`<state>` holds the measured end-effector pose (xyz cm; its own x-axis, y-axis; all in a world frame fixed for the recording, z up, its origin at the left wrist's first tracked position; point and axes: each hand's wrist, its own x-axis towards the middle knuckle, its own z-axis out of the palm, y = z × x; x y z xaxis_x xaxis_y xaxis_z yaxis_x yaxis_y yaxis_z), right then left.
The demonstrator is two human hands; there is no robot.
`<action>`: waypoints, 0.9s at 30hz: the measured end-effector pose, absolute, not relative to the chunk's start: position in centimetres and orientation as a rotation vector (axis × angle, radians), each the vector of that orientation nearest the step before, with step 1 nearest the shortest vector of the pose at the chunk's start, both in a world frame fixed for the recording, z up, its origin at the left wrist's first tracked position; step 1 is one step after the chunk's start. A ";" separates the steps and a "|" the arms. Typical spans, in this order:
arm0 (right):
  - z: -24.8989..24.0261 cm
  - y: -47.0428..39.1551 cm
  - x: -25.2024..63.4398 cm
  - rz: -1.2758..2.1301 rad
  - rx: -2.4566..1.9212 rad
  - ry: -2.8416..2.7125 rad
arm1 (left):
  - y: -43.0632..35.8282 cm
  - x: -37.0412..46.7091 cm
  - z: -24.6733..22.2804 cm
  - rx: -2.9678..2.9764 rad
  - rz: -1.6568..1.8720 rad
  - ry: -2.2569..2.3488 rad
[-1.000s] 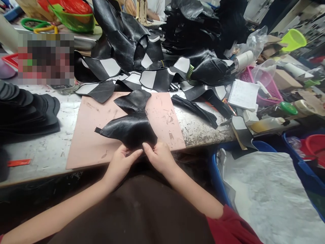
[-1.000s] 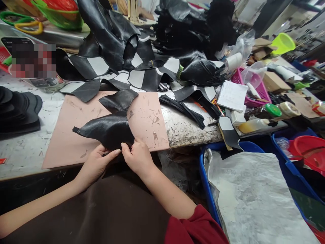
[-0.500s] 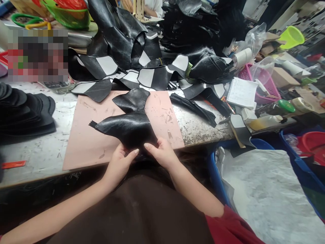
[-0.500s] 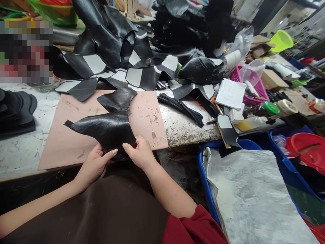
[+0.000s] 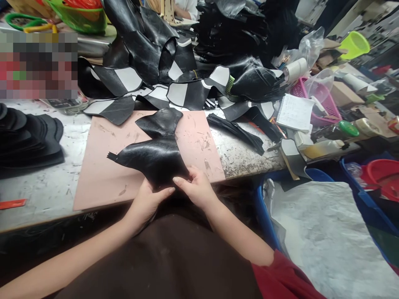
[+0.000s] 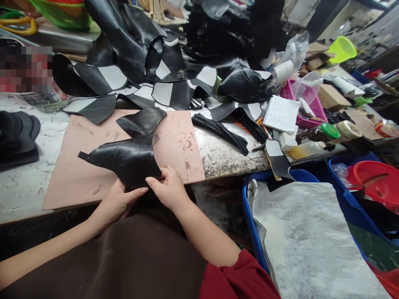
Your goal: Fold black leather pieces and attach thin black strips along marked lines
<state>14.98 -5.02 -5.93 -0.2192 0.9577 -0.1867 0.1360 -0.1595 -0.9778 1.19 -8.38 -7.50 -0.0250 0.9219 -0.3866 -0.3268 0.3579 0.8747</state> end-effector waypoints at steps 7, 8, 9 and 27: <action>-5.4 -4.9 15.0 1.375 -1.324 -1.475 | -8.0 1.5 -6.4 0.581 1.078 1.183; -5.4 -4.9 15.1 1.373 -1.323 -1.484 | -8.0 1.5 -6.3 0.594 1.079 1.191; -5.5 -4.9 15.3 1.392 -1.316 -1.488 | -8.0 1.4 -6.4 0.614 1.083 1.199; -6.2 -5.4 16.0 1.819 -1.155 -1.270 | -8.9 0.0 -7.3 0.697 1.073 1.300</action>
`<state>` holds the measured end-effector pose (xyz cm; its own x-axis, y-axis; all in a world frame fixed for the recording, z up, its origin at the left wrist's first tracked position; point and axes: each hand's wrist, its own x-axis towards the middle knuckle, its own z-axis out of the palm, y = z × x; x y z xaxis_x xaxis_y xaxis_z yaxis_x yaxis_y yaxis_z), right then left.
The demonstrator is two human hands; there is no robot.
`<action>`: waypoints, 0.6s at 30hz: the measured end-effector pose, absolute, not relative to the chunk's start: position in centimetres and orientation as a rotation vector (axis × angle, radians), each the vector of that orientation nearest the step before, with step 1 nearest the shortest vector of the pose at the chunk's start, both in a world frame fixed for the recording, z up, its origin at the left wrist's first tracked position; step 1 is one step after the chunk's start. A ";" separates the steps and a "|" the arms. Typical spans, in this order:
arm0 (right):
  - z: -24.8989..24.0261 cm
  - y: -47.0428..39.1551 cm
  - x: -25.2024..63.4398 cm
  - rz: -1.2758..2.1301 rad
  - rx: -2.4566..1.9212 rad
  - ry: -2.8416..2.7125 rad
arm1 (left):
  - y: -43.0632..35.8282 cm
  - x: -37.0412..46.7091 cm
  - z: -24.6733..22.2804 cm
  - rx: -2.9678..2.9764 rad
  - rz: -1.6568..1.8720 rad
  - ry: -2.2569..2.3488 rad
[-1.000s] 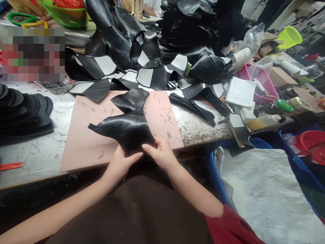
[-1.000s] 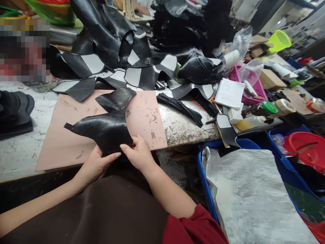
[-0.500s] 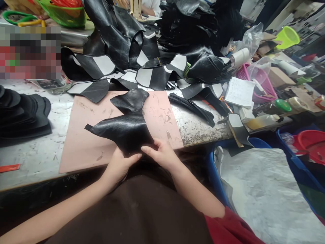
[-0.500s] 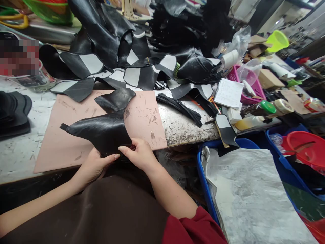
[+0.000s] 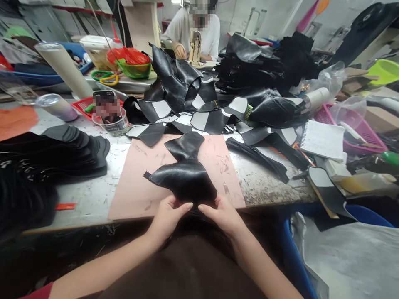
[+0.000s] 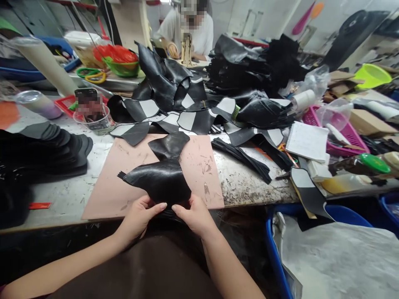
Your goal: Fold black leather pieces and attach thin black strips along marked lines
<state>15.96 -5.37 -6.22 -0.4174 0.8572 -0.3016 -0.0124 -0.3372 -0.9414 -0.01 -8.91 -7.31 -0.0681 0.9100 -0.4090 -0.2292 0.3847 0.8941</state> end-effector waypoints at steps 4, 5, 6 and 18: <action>-6.7 -5.6 15.3 1.677 -1.174 -1.310 | -9.0 -0.2 -7.6 0.704 1.105 1.389; -6.7 -5.6 15.2 1.651 -1.191 -1.325 | -9.0 -0.2 -7.6 0.693 1.112 1.380; -6.5 -5.6 15.2 1.641 -1.203 -1.336 | -9.1 -0.2 -7.6 0.679 1.116 1.356; -5.5 -4.1 16.6 1.728 -1.175 -1.555 | -8.2 -0.4 -5.8 0.414 1.153 1.332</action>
